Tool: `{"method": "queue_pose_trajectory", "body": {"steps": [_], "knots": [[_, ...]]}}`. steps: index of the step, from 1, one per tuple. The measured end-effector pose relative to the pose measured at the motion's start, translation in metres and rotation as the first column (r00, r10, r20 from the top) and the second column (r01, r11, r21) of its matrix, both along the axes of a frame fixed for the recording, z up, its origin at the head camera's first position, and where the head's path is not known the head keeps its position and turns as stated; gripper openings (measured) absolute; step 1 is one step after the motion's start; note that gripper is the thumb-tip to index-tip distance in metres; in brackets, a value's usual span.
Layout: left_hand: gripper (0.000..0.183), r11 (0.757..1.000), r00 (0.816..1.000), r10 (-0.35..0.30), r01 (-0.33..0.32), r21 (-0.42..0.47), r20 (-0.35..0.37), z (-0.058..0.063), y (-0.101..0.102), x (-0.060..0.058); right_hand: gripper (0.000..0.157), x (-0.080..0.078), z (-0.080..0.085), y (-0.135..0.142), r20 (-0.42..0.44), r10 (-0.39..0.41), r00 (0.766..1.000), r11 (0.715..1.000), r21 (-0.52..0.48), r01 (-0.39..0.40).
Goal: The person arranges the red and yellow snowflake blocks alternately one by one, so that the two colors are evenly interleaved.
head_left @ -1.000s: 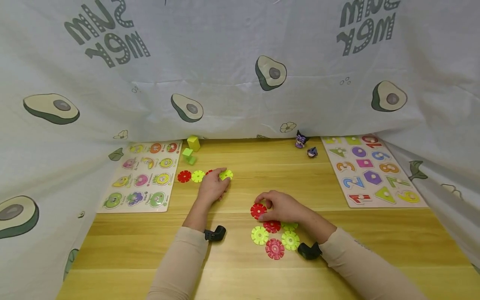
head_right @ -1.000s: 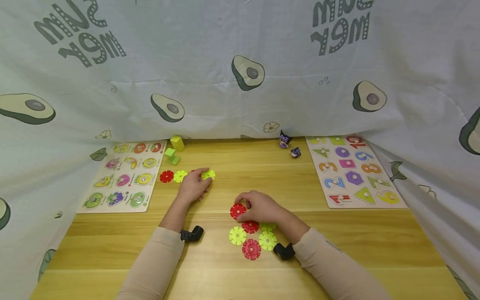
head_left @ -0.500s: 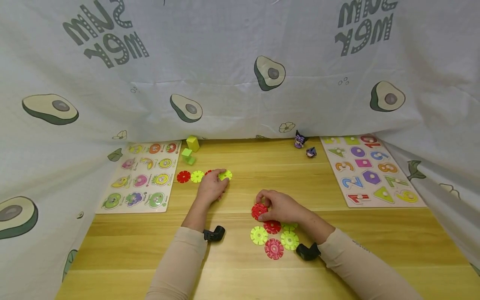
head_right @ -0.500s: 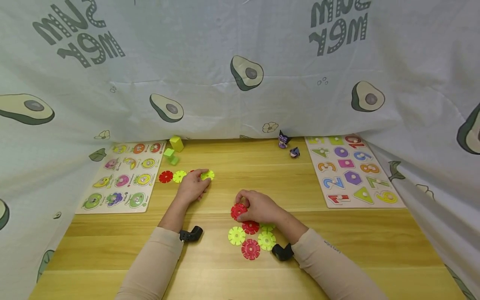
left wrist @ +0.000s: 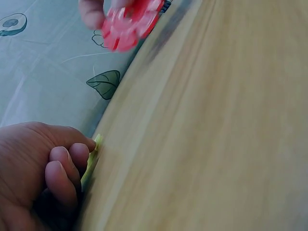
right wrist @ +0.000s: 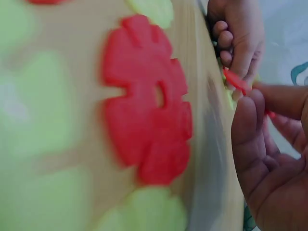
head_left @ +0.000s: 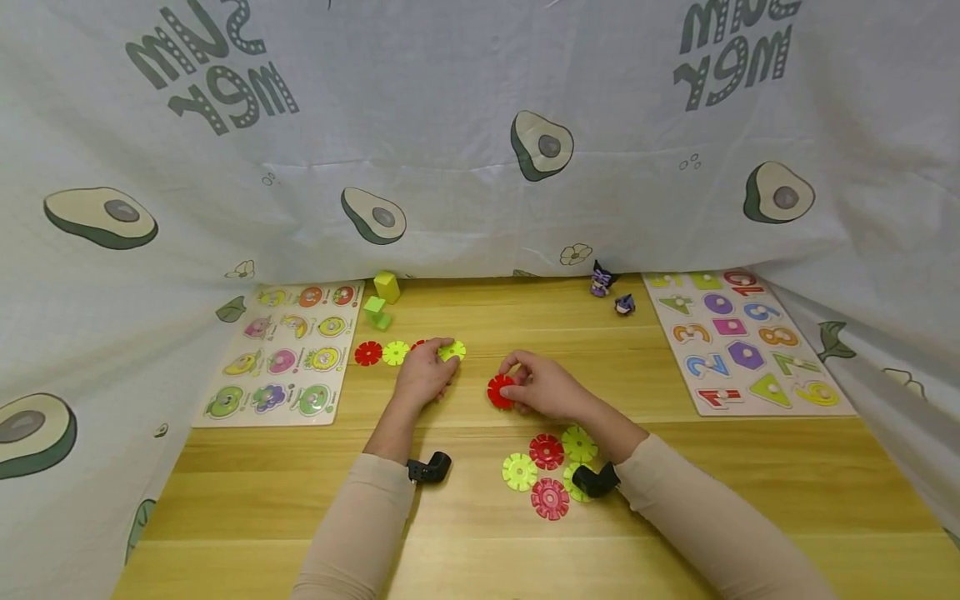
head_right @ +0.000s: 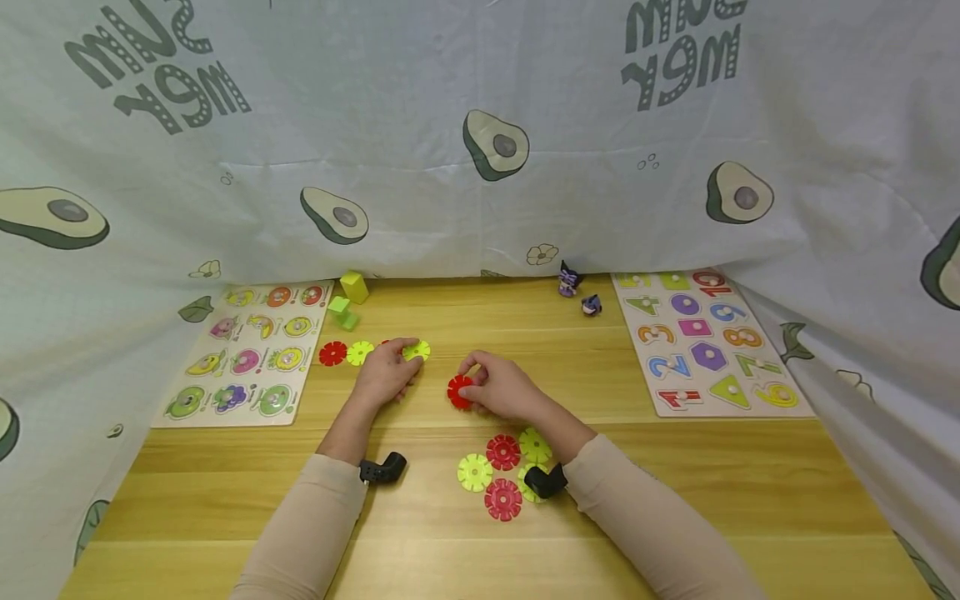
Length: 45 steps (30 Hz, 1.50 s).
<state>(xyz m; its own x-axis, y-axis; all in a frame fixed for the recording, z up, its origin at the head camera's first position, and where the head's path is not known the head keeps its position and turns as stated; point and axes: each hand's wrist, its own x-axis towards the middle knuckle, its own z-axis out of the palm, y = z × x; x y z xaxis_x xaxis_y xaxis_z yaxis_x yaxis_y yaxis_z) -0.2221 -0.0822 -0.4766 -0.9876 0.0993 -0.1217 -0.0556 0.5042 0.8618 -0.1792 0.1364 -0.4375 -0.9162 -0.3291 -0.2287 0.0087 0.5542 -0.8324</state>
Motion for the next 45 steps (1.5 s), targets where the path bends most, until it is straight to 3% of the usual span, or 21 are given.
{"method": "queue_pose_trajectory", "body": {"steps": [3,7,15,23,27,33,36,40,45], "knots": [[0.039,1.000,1.000,-0.001,0.001,0.006,-0.004,0.000,0.000,0.000,0.023,-0.015,-0.001,-0.009,-0.084,-0.046,0.995,0.995,0.082,0.053],[0.038,1.000,1.000,-0.001,0.001,-0.007,-0.003,0.000,-0.001,-0.001,0.026,-0.034,-0.003,-0.019,-0.170,-0.045,0.984,0.972,0.221,0.083],[0.037,1.000,1.000,0.010,-0.010,-0.030,-0.002,-0.001,0.000,-0.001,0.029,-0.065,-0.006,-0.035,-0.217,0.021,0.976,0.913,0.402,0.070],[0.038,0.999,1.000,0.004,-0.004,-0.040,-0.001,0.002,-0.001,0.000,0.036,-0.074,-0.006,-0.043,-0.194,0.040,0.980,0.866,0.496,0.062],[0.038,0.999,1.000,-0.002,0.002,-0.032,0.002,0.003,-0.001,0.001,0.040,-0.073,-0.010,-0.041,-0.196,0.035,0.980,0.874,0.482,0.065],[0.039,1.000,1.000,-0.010,0.010,-0.016,0.015,0.003,0.001,0.000,0.044,-0.066,-0.013,-0.026,-0.151,-0.006,0.989,0.949,0.310,0.053],[0.040,1.000,0.999,-0.029,0.030,-0.009,0.022,0.002,0.002,0.000,0.042,-0.056,-0.012,-0.016,-0.112,-0.023,0.993,0.971,0.235,0.049],[0.040,0.994,0.994,-0.113,0.113,-0.007,0.004,0.001,0.002,0.001,0.042,-0.033,-0.007,-0.005,-0.076,0.026,0.997,0.982,0.188,-0.011],[0.041,0.970,0.971,-0.238,0.239,0.042,-0.034,0.001,0.004,0.002,0.045,-0.004,0.002,0.007,-0.109,0.124,0.986,0.982,0.153,-0.107]]}}
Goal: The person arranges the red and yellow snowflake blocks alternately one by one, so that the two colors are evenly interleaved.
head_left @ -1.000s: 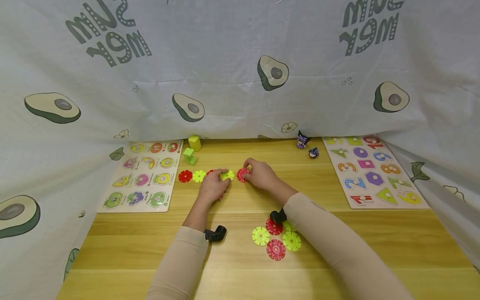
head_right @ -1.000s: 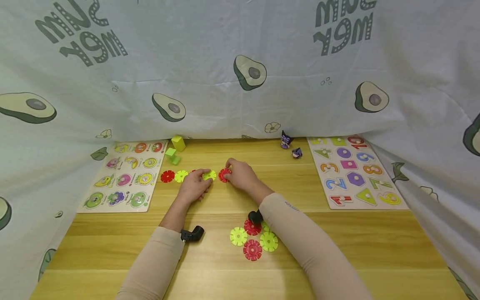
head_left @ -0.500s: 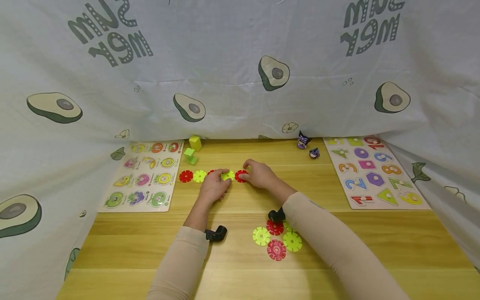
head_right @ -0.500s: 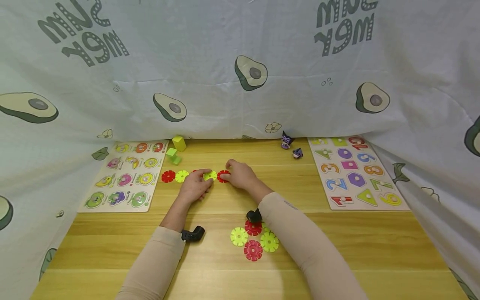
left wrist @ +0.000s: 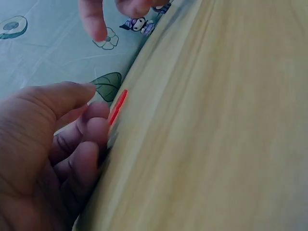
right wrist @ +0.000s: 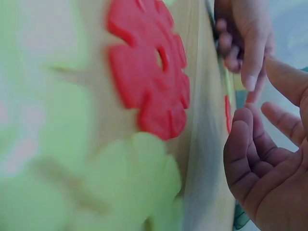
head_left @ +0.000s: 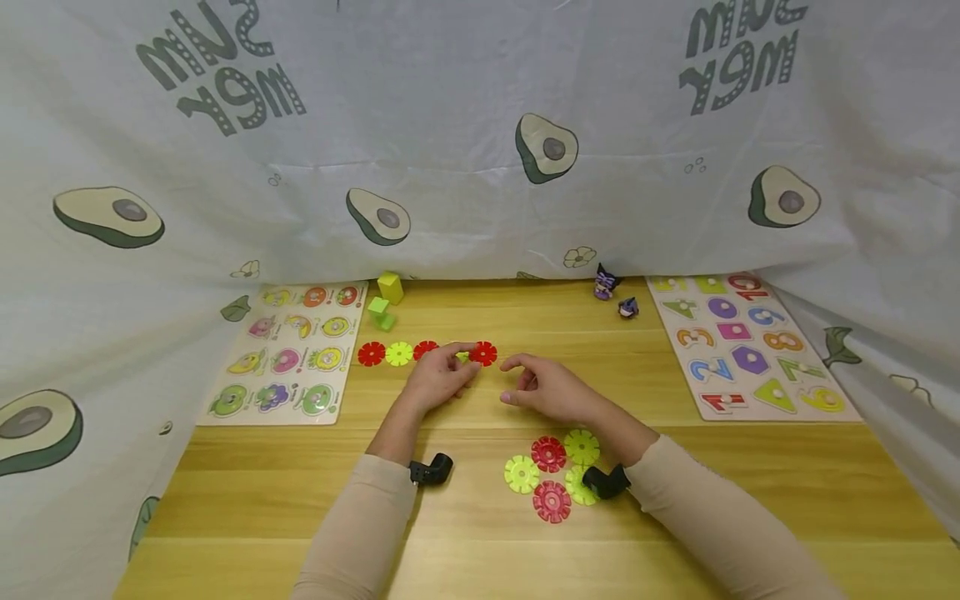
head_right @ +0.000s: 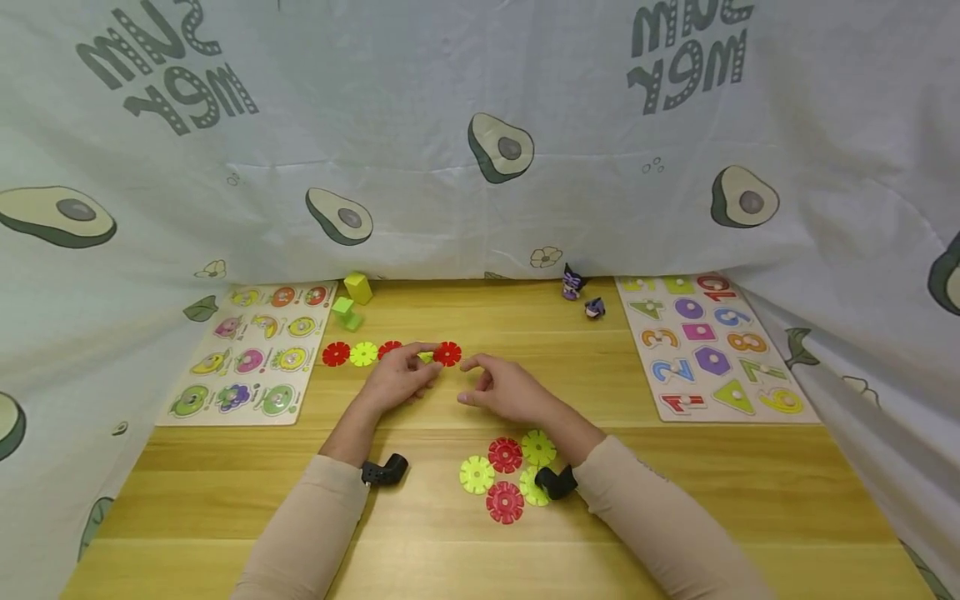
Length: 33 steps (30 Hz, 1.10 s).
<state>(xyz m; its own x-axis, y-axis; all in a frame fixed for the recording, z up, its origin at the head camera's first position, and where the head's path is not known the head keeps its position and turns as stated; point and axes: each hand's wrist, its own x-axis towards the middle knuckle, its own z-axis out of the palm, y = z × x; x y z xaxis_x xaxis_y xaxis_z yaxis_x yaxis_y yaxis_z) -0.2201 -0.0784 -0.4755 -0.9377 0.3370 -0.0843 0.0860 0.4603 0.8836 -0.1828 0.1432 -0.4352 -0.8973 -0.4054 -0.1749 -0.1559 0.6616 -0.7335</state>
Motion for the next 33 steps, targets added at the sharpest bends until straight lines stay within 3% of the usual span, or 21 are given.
{"method": "queue_pose_trajectory", "body": {"steps": [5,12,16,22,33], "knots": [[0.050,1.000,0.999,-0.021,0.022,-0.019,0.026,-0.001,0.004,0.002,0.045,0.024,0.003,0.011,-0.006,0.060,0.998,0.998,-0.024,-0.061],[0.056,0.977,1.000,-0.006,0.008,-0.212,0.013,0.002,0.014,-0.002,0.044,0.050,-0.001,0.014,0.053,0.140,0.989,0.990,-0.034,-0.138],[0.054,0.961,1.000,0.008,-0.007,-0.275,0.002,0.005,0.019,-0.003,0.046,0.061,-0.005,0.014,0.061,0.200,0.978,0.980,0.008,-0.201],[0.051,0.961,0.999,0.022,-0.014,-0.275,0.026,0.008,0.022,-0.003,0.046,0.069,-0.007,0.014,0.041,0.246,0.968,0.968,0.039,-0.247],[0.050,0.956,0.999,0.030,-0.016,-0.293,0.043,0.009,0.022,-0.003,0.040,0.070,-0.009,0.014,-0.003,0.303,0.953,0.947,0.116,-0.301]]}}
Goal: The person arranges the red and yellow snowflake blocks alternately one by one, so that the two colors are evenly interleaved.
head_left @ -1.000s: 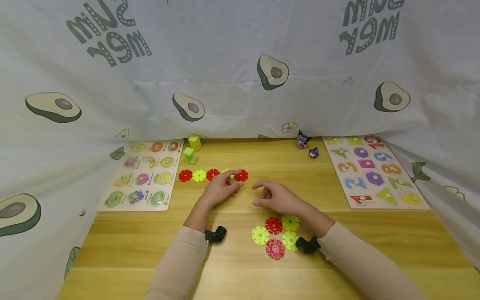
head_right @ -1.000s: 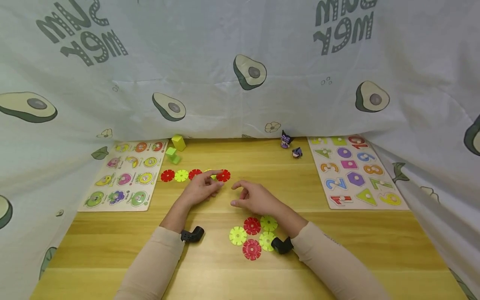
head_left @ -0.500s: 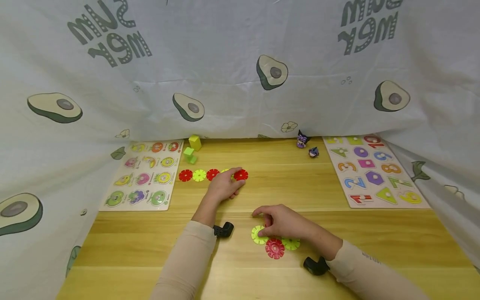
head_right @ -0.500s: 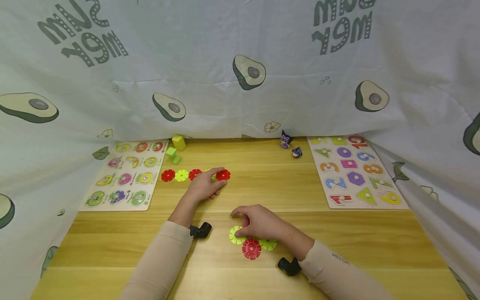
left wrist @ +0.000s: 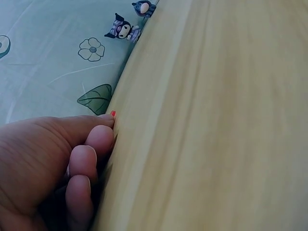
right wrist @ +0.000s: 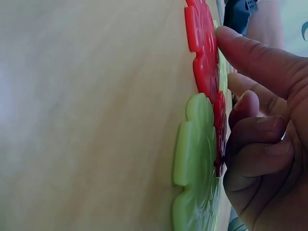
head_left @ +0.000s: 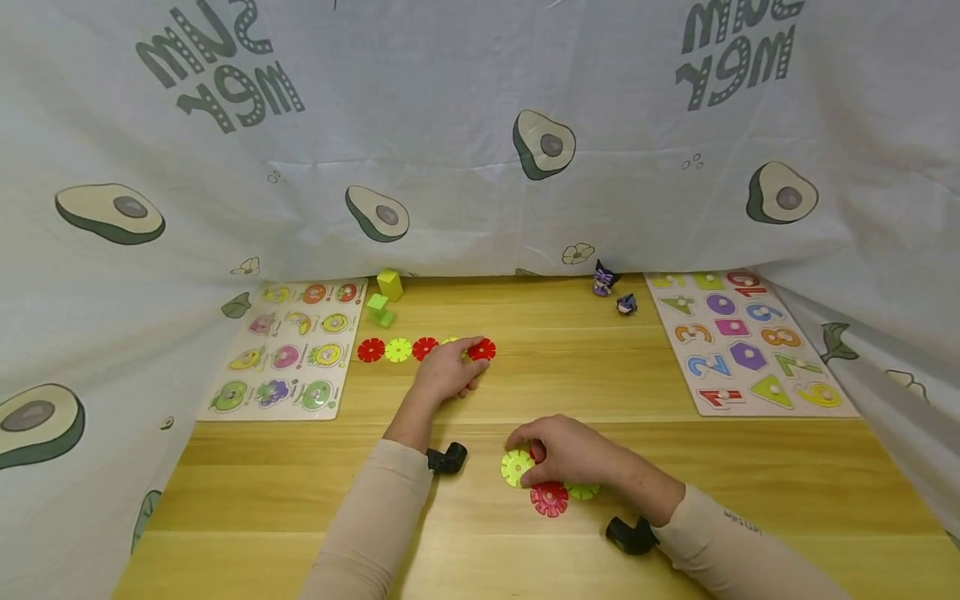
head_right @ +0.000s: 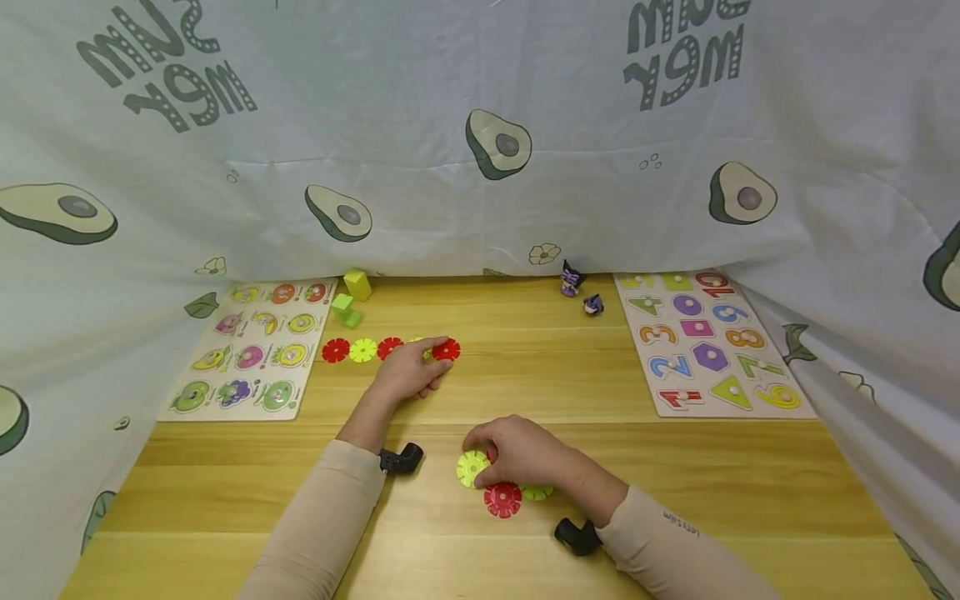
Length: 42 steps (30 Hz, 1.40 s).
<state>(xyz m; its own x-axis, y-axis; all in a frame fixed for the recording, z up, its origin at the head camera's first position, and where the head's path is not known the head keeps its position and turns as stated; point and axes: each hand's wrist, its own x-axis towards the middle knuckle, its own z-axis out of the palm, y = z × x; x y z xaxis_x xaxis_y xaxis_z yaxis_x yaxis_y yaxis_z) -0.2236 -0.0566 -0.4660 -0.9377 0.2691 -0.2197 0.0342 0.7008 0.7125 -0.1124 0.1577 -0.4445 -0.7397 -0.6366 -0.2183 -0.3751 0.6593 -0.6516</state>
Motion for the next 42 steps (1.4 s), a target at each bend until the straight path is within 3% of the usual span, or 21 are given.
{"method": "queue_pose_trajectory", "body": {"steps": [10,15,18,21,26,30,34,42], "knots": [[0.046,1.000,1.000,0.015,-0.016,0.015,0.018,0.000,0.000,-0.002,0.034,0.000,0.001,-0.002,-0.049,-0.026,0.998,0.999,0.031,0.028],[0.046,0.999,0.999,0.032,-0.033,0.027,0.036,0.000,0.000,-0.002,0.027,-0.003,0.002,-0.003,0.051,-0.052,0.997,0.996,-0.076,0.056],[0.046,0.999,0.998,0.040,-0.041,0.027,0.039,-0.001,-0.001,-0.003,0.022,-0.009,0.002,-0.002,0.123,-0.106,0.987,0.981,-0.150,0.124],[0.045,0.998,0.997,0.052,-0.053,0.029,0.051,-0.002,-0.001,-0.003,0.021,-0.020,0.004,0.000,0.171,-0.195,0.966,0.953,-0.199,0.228],[0.046,0.997,0.995,0.068,-0.070,0.039,0.071,-0.002,0.001,-0.004,0.024,-0.047,0.007,0.003,0.261,-0.361,0.895,0.882,-0.217,0.419],[0.046,0.996,0.995,0.069,-0.073,0.046,0.067,-0.002,0.001,-0.004,0.027,-0.072,0.007,0.002,0.241,-0.471,0.849,0.839,-0.175,0.515],[0.046,0.995,0.994,0.078,-0.082,0.055,0.072,-0.003,0.001,-0.004,0.030,-0.093,0.004,-0.001,0.162,-0.503,0.849,0.845,-0.113,0.523],[0.045,0.994,0.993,0.081,-0.087,0.068,0.091,-0.003,0.001,-0.004,0.034,-0.125,-0.003,-0.008,0.119,-0.531,0.839,0.845,0.003,0.535]]}}
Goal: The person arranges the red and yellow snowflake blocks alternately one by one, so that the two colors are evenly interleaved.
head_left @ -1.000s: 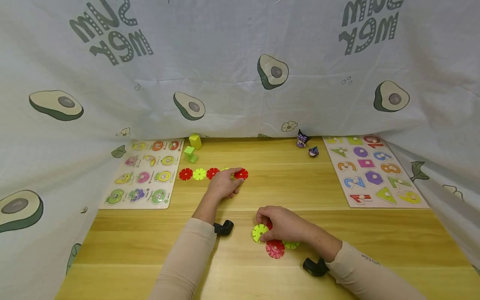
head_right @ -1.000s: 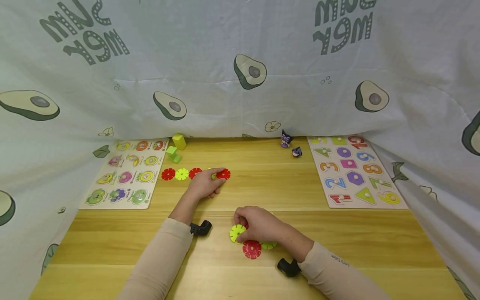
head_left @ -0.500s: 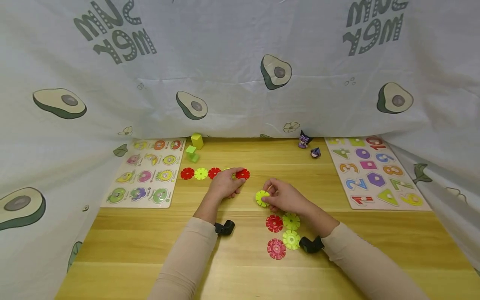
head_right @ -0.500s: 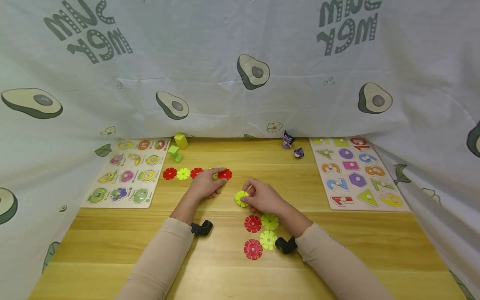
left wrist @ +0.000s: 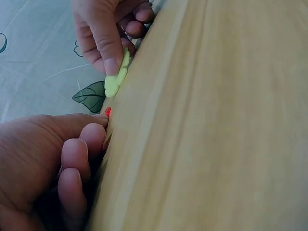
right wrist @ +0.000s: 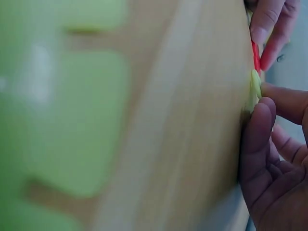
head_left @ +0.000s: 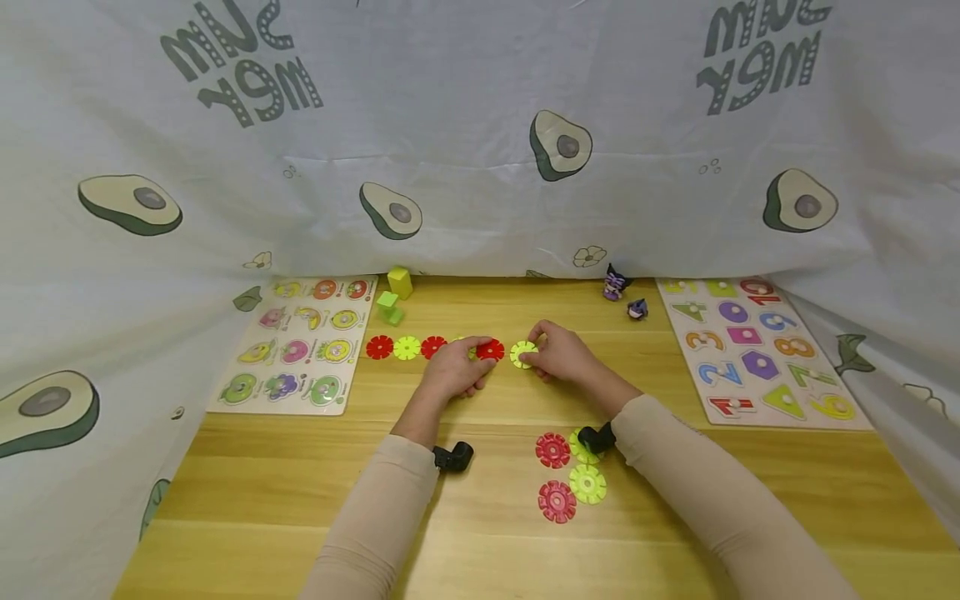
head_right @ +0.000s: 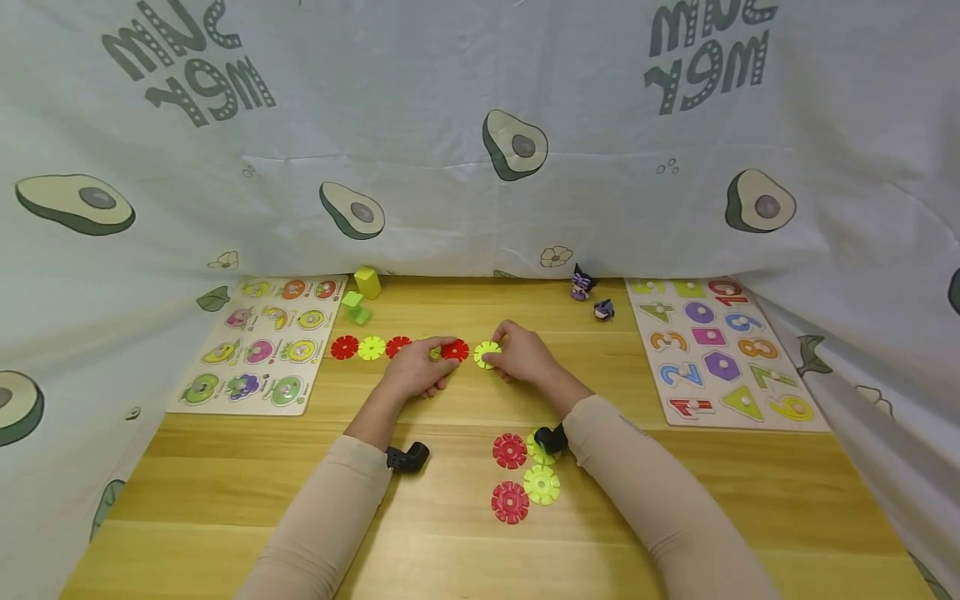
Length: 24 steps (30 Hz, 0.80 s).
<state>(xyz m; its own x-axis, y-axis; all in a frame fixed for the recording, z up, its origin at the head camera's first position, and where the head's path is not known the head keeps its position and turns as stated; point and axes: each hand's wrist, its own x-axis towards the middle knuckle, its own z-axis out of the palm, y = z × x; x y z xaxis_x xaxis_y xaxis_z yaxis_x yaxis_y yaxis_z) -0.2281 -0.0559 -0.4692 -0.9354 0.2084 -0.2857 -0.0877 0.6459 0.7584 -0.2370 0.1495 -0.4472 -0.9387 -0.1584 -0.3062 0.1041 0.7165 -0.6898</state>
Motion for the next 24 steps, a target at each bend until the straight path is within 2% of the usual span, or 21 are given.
{"method": "queue_pose_trajectory", "body": {"steps": [4,10,13,17,21,24], "knots": [[0.045,1.000,1.000,-0.001,0.001,-0.007,-0.002,0.001,-0.001,0.000,0.040,-0.006,0.001,-0.003,0.016,-0.001,1.000,0.997,0.072,0.000],[0.046,1.000,1.000,-0.016,0.016,-0.014,-0.014,0.002,-0.001,0.001,0.044,-0.005,0.003,-0.005,0.005,0.000,1.000,0.992,0.129,0.000],[0.045,1.000,1.000,-0.015,0.014,-0.016,-0.017,0.002,0.000,0.002,0.044,-0.004,0.002,-0.003,-0.003,0.004,1.000,0.993,0.120,-0.004],[0.045,1.000,1.000,-0.011,0.011,-0.017,-0.012,0.002,0.001,0.002,0.044,0.002,0.000,0.006,0.012,0.010,1.000,0.999,0.038,-0.010],[0.046,1.000,1.000,-0.021,0.021,-0.004,-0.007,0.002,0.001,0.001,0.043,0.019,0.003,0.015,-0.017,0.098,0.995,0.995,-0.003,-0.098],[0.047,0.999,0.999,-0.038,0.038,0.015,-0.006,0.003,-0.001,0.001,0.041,0.036,0.009,0.020,-0.051,0.204,0.978,0.979,-0.001,-0.204]]}}
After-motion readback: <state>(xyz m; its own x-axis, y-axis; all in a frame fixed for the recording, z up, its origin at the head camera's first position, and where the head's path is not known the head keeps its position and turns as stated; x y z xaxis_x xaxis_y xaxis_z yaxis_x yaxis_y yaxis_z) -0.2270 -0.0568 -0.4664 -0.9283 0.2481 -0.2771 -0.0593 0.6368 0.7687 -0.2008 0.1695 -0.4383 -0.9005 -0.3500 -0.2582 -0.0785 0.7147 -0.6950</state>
